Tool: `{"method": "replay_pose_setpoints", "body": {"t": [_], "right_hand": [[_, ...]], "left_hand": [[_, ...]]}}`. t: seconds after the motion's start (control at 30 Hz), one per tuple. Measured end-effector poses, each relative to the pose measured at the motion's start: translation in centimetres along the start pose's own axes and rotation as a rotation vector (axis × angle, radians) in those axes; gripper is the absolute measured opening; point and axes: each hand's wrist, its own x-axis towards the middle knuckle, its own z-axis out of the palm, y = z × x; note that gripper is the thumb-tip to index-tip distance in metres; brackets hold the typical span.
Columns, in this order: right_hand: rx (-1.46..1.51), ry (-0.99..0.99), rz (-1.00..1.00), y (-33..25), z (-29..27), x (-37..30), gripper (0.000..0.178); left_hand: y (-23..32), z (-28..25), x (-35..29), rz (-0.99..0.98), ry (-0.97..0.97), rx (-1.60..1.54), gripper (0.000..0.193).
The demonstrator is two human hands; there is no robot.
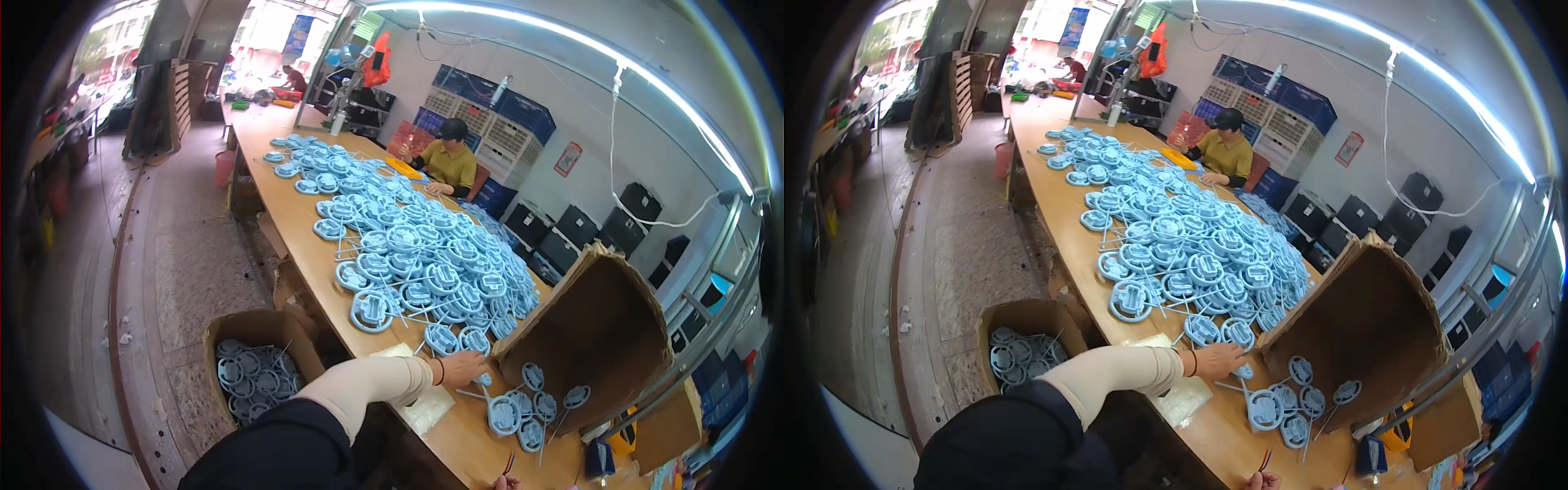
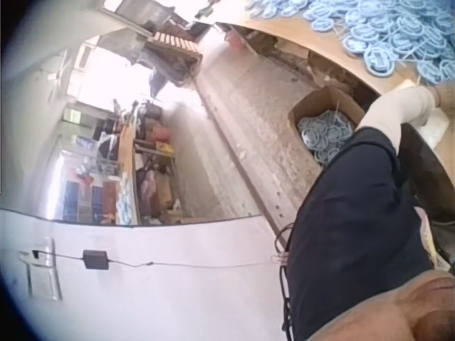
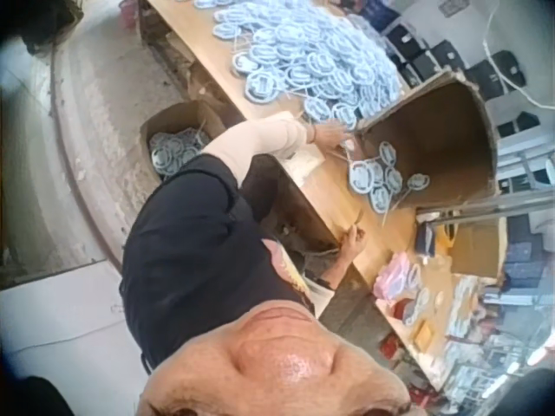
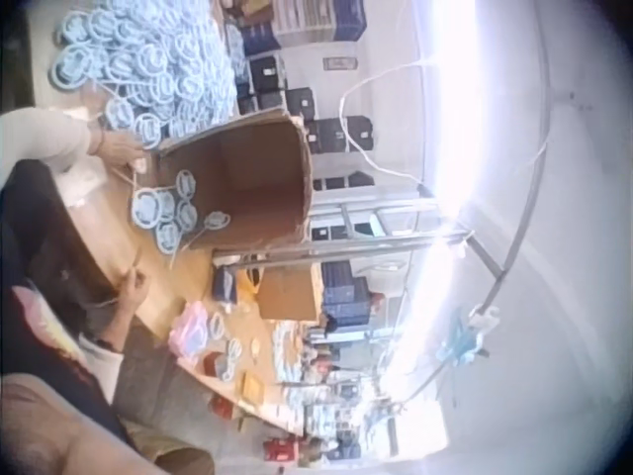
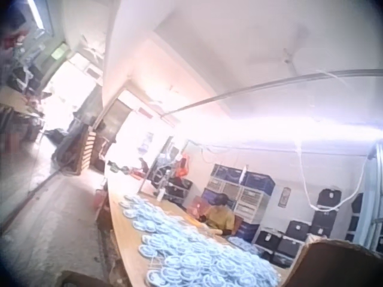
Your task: The person repeatedly picks up light blue plastic steering wheel components with attached rods from a table, uses a red-handled tool to manipulate the central part of each component, and places the finished items into a cardboard box. The process is repetitive and involves handling one item at a time.
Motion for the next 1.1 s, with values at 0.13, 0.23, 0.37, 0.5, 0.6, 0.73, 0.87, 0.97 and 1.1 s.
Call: {"method": "replay_pose_setpoints", "body": {"t": [0.13, 0.23, 0.37, 0.5, 0.6, 0.73, 0.87, 0.97, 1.1], "right_hand": [[-0.074, -0.031, -0.043, 2.4, -1.4, 0.8, 0.019], [-0.239, -0.024, -0.118, -0.6, 0.0, -0.1, 0.025], [-0.369, 0.008, -0.156, -3.2, 0.5, -1.2, 0.030], [-0.536, -0.013, -0.125, -5.3, 1.1, -2.2, 0.032], [-0.704, -0.013, -0.173, -5.0, 1.1, -1.7, 0.033], [-1.130, -0.108, -0.717, 0.4, -2.1, 1.6, 0.031], [-0.937, -0.152, -0.467, -0.6, -3.6, 0.4, 0.030], [-0.691, -0.097, -0.165, -6.9, 2.8, -3.0, 0.031], [-0.713, -0.091, -0.184, -6.4, 1.4, -3.1, 0.033]], "left_hand": [[-1.4, -6.4, -0.9, -0.116, 0.154, -0.047, 0.017], [-4.6, -13.1, -2.2, -0.212, 0.415, 0.009, 0.014], [-10.6, -22.9, -4.1, -0.507, 0.870, -0.169, 0.026], [-17.4, -32.8, -8.4, -0.861, 0.995, -0.397, 0.035], [-23.2, -36.6, -11.2, -0.818, 1.194, -0.442, 0.038], [-27.7, -40.9, -15.8, -0.616, 1.192, -0.050, 0.036], [-20.2, -44.4, -14.5, -0.791, 1.257, -1.054, 0.028], [-21.1, -46.4, -15.2, -0.676, 1.299, -1.116, 0.025], [-18.8, -45.3, -14.8, -0.838, 1.222, -0.974, 0.024]]}}
